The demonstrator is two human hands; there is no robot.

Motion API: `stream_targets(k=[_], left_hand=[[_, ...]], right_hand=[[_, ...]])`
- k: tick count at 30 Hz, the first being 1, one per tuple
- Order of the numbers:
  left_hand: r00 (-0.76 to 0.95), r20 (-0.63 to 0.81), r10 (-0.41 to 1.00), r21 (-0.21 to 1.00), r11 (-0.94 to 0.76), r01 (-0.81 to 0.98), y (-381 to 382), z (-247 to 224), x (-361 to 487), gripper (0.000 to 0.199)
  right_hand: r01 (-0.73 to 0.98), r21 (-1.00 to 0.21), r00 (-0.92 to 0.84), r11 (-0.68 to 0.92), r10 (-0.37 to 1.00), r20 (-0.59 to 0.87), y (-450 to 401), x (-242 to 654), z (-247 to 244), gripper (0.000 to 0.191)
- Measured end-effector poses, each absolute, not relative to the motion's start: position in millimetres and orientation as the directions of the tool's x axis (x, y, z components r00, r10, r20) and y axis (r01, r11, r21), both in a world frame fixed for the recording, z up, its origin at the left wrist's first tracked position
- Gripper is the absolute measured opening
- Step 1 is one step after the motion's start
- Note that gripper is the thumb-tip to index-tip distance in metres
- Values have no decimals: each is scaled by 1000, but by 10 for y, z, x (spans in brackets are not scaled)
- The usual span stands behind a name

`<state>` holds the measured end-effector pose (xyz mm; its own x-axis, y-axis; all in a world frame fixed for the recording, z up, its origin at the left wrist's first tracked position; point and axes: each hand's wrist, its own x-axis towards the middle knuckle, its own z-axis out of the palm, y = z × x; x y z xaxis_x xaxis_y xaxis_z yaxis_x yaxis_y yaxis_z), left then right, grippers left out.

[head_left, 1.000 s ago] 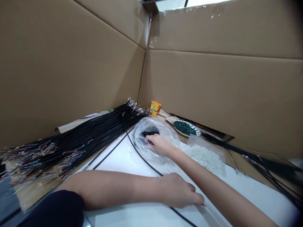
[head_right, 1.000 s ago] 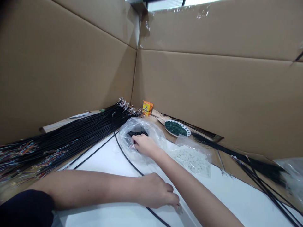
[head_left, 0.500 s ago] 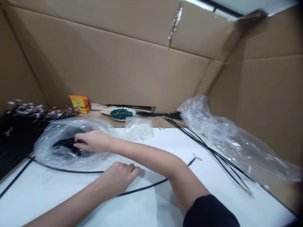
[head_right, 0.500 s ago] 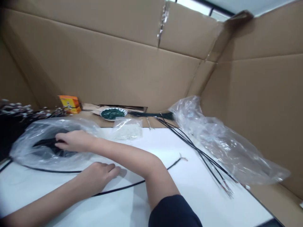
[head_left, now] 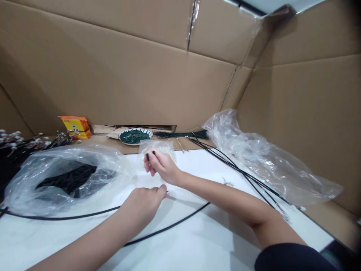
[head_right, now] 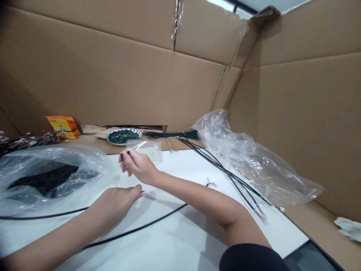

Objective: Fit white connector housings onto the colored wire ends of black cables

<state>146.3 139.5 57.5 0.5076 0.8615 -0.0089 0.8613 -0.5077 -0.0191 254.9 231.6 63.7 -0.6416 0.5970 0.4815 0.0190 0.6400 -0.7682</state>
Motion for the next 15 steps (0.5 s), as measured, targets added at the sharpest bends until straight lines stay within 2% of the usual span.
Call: stream_targets(k=[4,9,15], left_hand=[[460,-7,888,189,-451,872,1463,470,1542,34],[379,-26,925,447,-328,832,1494,350,1594,41],[330,-34,943,791,-176,585,1564,265,1512,38]], right_hand=[[23,-870,-558,493,728,398,2123,2977,458,31],[62,-925,-536,374,795,285,1926,3252,290,30],[168,-909,-595,381,775,215,1888,3291,186,26]])
